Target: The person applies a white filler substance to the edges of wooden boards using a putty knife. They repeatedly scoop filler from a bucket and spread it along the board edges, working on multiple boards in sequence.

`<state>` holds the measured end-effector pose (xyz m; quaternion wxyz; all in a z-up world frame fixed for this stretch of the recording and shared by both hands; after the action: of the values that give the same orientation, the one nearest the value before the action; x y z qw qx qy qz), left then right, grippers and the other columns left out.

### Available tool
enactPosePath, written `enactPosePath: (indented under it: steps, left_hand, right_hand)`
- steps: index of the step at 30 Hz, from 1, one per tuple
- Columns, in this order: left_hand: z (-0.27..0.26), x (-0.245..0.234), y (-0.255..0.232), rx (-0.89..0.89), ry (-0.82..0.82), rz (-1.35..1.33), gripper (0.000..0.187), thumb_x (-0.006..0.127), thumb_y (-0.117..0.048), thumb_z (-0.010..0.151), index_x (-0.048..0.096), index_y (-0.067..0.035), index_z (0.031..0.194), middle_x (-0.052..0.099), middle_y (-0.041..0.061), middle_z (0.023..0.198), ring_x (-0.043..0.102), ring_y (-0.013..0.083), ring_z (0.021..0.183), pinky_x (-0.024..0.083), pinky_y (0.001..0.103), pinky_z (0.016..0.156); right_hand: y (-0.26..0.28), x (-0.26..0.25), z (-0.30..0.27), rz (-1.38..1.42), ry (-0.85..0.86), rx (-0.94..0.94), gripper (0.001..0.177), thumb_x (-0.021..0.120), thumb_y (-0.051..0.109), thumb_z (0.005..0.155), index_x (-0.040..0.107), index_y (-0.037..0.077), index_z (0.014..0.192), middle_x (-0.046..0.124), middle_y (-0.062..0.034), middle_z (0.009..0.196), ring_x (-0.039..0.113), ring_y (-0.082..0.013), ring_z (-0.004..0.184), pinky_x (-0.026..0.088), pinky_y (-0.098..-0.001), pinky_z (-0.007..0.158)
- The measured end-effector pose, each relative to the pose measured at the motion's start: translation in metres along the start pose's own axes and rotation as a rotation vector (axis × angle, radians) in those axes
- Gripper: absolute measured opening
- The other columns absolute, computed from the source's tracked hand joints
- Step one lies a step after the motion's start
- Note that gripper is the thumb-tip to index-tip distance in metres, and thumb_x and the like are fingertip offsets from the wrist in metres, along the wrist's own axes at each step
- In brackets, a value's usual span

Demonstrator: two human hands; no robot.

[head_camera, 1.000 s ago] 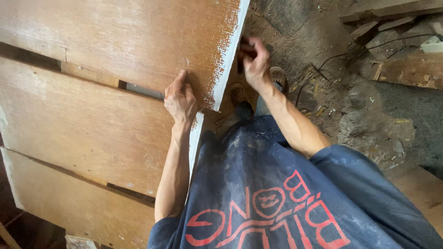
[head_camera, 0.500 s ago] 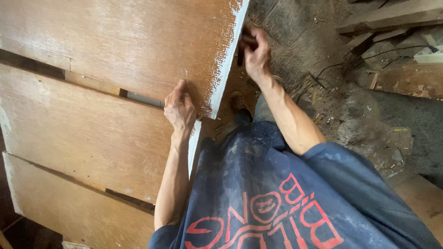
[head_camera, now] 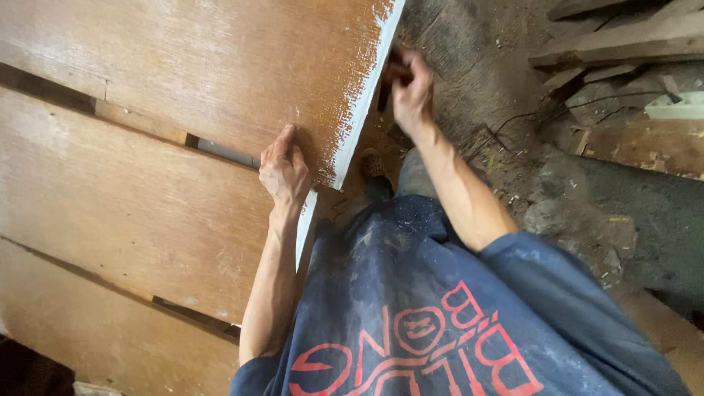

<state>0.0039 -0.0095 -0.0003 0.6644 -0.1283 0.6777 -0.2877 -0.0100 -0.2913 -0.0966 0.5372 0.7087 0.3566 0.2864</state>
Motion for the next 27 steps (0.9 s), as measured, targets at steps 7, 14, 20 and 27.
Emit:
enactPosePath:
  steps: [7, 14, 20, 27]
  left_hand:
    - [-0.002, -0.001, -0.002, -0.038, 0.005, -0.012, 0.039, 0.06, -0.006, 0.093, 0.07, -0.014, 0.13, 0.072, 0.012, 0.128, 0.066, 0.0322, 0.118, 0.051, 0.042, 0.103]
    - [-0.001, -0.002, -0.013, -0.068, -0.027, -0.029, 0.038, 0.062, -0.007, 0.092, 0.07, -0.013, 0.129, 0.073, 0.012, 0.124, 0.065, 0.0323, 0.117, 0.051, 0.043, 0.102]
    - [-0.01, -0.007, -0.014, -0.146, -0.163, -0.152, 0.028, 0.062, -0.008, 0.099, 0.072, -0.01, 0.125, 0.075, 0.017, 0.114, 0.072, 0.0328, 0.103, 0.056, 0.042, 0.093]
    - [-0.059, -0.017, -0.041, -0.259, -0.494, -0.224, 0.025, 0.063, -0.005, 0.099, 0.072, -0.005, 0.123, 0.076, 0.018, 0.113, 0.076, 0.0304, 0.103, 0.06, 0.038, 0.091]
  right_hand:
    - [0.004, -0.013, 0.0, -0.088, 0.033, -0.334, 0.027, 0.06, 0.005, 0.1, 0.064, 0.005, 0.127, 0.072, -0.0165, 0.118, 0.073, -0.0244, 0.099, 0.066, -0.0363, 0.078]
    - [-0.009, -0.001, -0.005, -0.136, 0.058, -0.078, 0.033, 0.056, -0.001, 0.094, 0.062, -0.002, 0.126, 0.068, -0.0189, 0.116, 0.064, -0.0261, 0.104, 0.059, -0.0387, 0.085]
    - [0.01, -0.048, -0.063, -0.181, 0.287, 0.19, 0.041, 0.065, 0.003, 0.092, 0.061, -0.003, 0.132, 0.068, -0.014, 0.108, 0.067, -0.0247, 0.091, 0.062, -0.0345, 0.077]
    - [0.164, -0.093, 0.038, -0.904, 0.843, -0.956, 0.033, 0.077, 0.007, 0.104, 0.069, 0.007, 0.135, 0.065, -0.014, 0.132, 0.065, -0.0292, 0.119, 0.056, -0.0423, 0.103]
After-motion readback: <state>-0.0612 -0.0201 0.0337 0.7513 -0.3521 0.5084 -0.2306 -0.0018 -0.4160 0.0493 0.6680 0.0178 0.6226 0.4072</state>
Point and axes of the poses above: each hand's wrist, its own z-axis towards the middle knuckle, its own x-axis out of the palm, y = z × x, the point moved 1 cm from there along z, towards the middle knuckle
